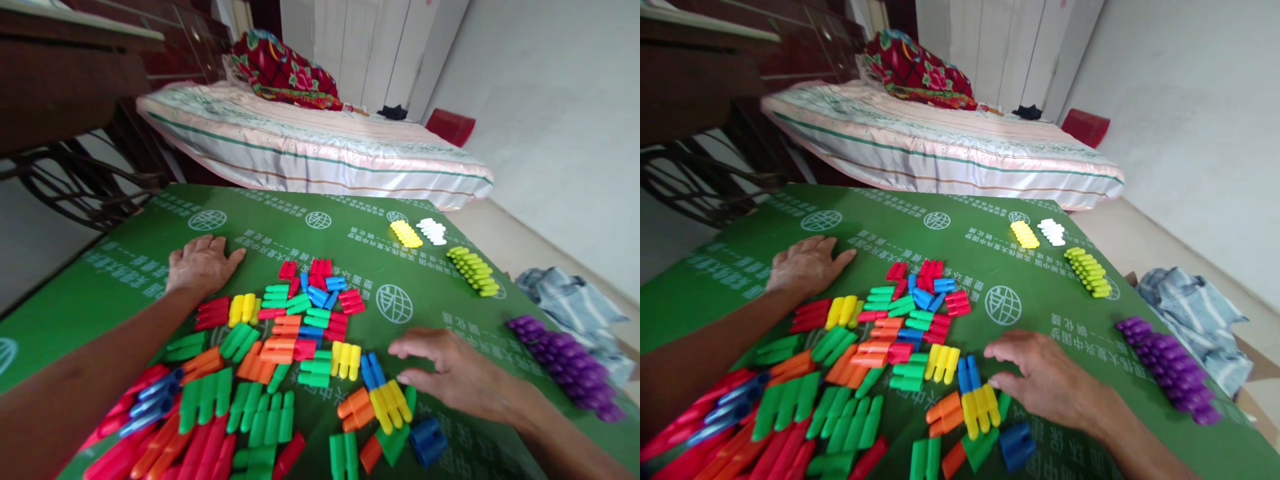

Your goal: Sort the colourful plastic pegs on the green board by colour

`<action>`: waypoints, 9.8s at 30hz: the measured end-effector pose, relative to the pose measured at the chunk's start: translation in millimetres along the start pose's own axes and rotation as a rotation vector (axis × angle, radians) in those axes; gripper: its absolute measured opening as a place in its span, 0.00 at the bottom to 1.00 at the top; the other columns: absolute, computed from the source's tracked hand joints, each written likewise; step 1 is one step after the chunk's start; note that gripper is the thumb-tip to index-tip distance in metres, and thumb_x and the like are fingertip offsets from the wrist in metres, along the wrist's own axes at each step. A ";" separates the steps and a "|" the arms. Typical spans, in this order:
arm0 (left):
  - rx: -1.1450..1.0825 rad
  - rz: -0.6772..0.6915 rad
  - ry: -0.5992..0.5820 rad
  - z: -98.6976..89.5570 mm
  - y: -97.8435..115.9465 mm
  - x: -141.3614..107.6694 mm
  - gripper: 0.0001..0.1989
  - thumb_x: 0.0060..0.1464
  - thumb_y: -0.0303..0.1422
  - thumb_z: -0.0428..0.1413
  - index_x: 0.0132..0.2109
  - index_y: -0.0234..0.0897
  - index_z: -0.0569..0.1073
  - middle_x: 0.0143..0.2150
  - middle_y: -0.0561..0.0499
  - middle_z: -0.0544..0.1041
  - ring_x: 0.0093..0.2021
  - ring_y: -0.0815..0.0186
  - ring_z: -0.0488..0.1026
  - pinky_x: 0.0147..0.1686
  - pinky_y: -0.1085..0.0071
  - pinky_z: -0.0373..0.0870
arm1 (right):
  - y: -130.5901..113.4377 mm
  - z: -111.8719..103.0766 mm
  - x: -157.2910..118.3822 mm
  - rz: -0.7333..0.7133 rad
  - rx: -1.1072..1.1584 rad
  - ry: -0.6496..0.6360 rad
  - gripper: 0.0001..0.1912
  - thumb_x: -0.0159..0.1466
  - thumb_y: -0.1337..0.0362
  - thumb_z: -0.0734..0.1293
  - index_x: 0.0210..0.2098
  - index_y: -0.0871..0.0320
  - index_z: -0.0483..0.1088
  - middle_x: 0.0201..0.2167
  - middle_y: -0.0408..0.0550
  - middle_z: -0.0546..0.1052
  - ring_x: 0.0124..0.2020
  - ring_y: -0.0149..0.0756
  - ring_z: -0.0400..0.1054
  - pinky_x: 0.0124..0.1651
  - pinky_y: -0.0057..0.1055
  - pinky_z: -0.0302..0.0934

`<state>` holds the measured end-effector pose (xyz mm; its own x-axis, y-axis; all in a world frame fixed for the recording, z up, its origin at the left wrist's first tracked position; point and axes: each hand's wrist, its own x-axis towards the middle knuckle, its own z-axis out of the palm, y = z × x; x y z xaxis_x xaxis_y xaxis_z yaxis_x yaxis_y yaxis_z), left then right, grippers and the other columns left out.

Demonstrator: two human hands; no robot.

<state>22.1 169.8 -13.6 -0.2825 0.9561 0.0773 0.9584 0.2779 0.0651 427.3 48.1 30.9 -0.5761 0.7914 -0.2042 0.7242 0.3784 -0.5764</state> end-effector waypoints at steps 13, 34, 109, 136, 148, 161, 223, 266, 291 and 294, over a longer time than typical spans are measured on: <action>-0.010 -0.006 -0.010 -3.4 4.9 -2.3 0.32 0.61 0.50 0.39 0.60 0.29 0.61 0.66 0.34 0.56 0.65 0.44 0.53 0.62 0.44 0.53 | -23.4 13.6 -16.6 0.021 -0.208 -0.200 0.13 0.58 0.59 0.71 0.42 0.55 0.73 0.44 0.49 0.73 0.49 0.44 0.66 0.54 0.41 0.61; 0.031 -0.022 -0.007 2.1 -3.1 4.3 0.35 0.58 0.53 0.34 0.60 0.31 0.60 0.67 0.37 0.56 0.66 0.47 0.52 0.62 0.45 0.53 | 62.3 -4.2 3.5 0.267 -0.463 0.282 0.11 0.60 0.57 0.66 0.36 0.57 0.75 0.42 0.54 0.77 0.45 0.46 0.71 0.49 0.42 0.65; 0.084 0.002 0.012 3.6 -3.6 1.3 0.32 0.60 0.52 0.36 0.59 0.32 0.62 0.65 0.39 0.59 0.64 0.49 0.55 0.62 0.47 0.56 | 164.5 -134.9 206.9 0.548 -0.275 0.562 0.15 0.53 0.54 0.74 0.28 0.62 0.77 0.29 0.52 0.79 0.30 0.41 0.73 0.31 0.33 0.64; 0.068 0.005 0.014 3.4 -4.0 2.3 0.33 0.59 0.52 0.36 0.59 0.32 0.62 0.65 0.38 0.58 0.65 0.48 0.55 0.61 0.45 0.56 | 176.0 -133.9 201.6 0.542 -0.250 0.572 0.17 0.51 0.52 0.74 0.30 0.60 0.76 0.30 0.48 0.80 0.31 0.38 0.72 0.31 0.29 0.62; 0.060 0.026 0.041 9.2 -8.9 5.4 0.34 0.59 0.53 0.35 0.58 0.33 0.63 0.64 0.38 0.60 0.63 0.47 0.56 0.60 0.44 0.58 | 170.1 -132.2 198.8 0.564 -0.188 0.601 0.15 0.54 0.53 0.72 0.32 0.59 0.77 0.34 0.50 0.81 0.34 0.39 0.73 0.35 0.30 0.64; 0.045 0.014 0.029 8.4 -7.9 4.7 0.35 0.58 0.54 0.34 0.60 0.33 0.61 0.65 0.38 0.59 0.64 0.46 0.55 0.61 0.44 0.56 | 171.5 -138.8 190.5 0.534 -0.191 0.724 0.13 0.57 0.54 0.69 0.30 0.58 0.77 0.33 0.49 0.81 0.36 0.39 0.73 0.38 0.30 0.64; 0.053 0.007 0.025 7.0 -7.5 3.3 0.34 0.58 0.54 0.35 0.60 0.33 0.61 0.66 0.38 0.58 0.64 0.46 0.55 0.61 0.45 0.56 | 163.5 -117.4 208.5 0.564 -0.314 0.708 0.26 0.52 0.52 0.71 0.48 0.57 0.73 0.42 0.52 0.79 0.43 0.46 0.72 0.43 0.34 0.63; 0.038 -0.006 0.038 4.1 3.6 -9.0 0.31 0.59 0.50 0.38 0.58 0.32 0.63 0.64 0.37 0.60 0.64 0.48 0.55 0.61 0.48 0.55 | -86.2 43.9 186.2 -0.539 -0.276 0.217 0.18 0.58 0.53 0.71 0.39 0.62 0.75 0.40 0.55 0.77 0.45 0.42 0.68 0.49 0.37 0.58; 0.026 0.011 0.059 7.0 0.2 -7.8 0.31 0.59 0.50 0.38 0.58 0.32 0.64 0.64 0.37 0.61 0.64 0.48 0.56 0.61 0.47 0.55 | -8.8 17.5 136.3 -0.356 0.113 0.432 0.05 0.55 0.64 0.70 0.32 0.55 0.74 0.37 0.48 0.78 0.40 0.38 0.72 0.47 0.36 0.65; 0.031 0.006 0.057 5.4 1.9 -9.0 0.30 0.59 0.49 0.38 0.58 0.32 0.64 0.64 0.37 0.61 0.64 0.49 0.56 0.61 0.47 0.56 | 4.7 22.4 129.2 -0.338 0.089 0.457 0.06 0.55 0.63 0.70 0.34 0.55 0.74 0.39 0.48 0.78 0.42 0.39 0.72 0.48 0.37 0.66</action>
<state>26.7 162.2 -19.6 -0.2777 0.9512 0.1346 0.9607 0.2757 0.0332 347.7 141.4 -16.0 -0.5336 0.7681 0.3540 0.4819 0.6201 -0.6190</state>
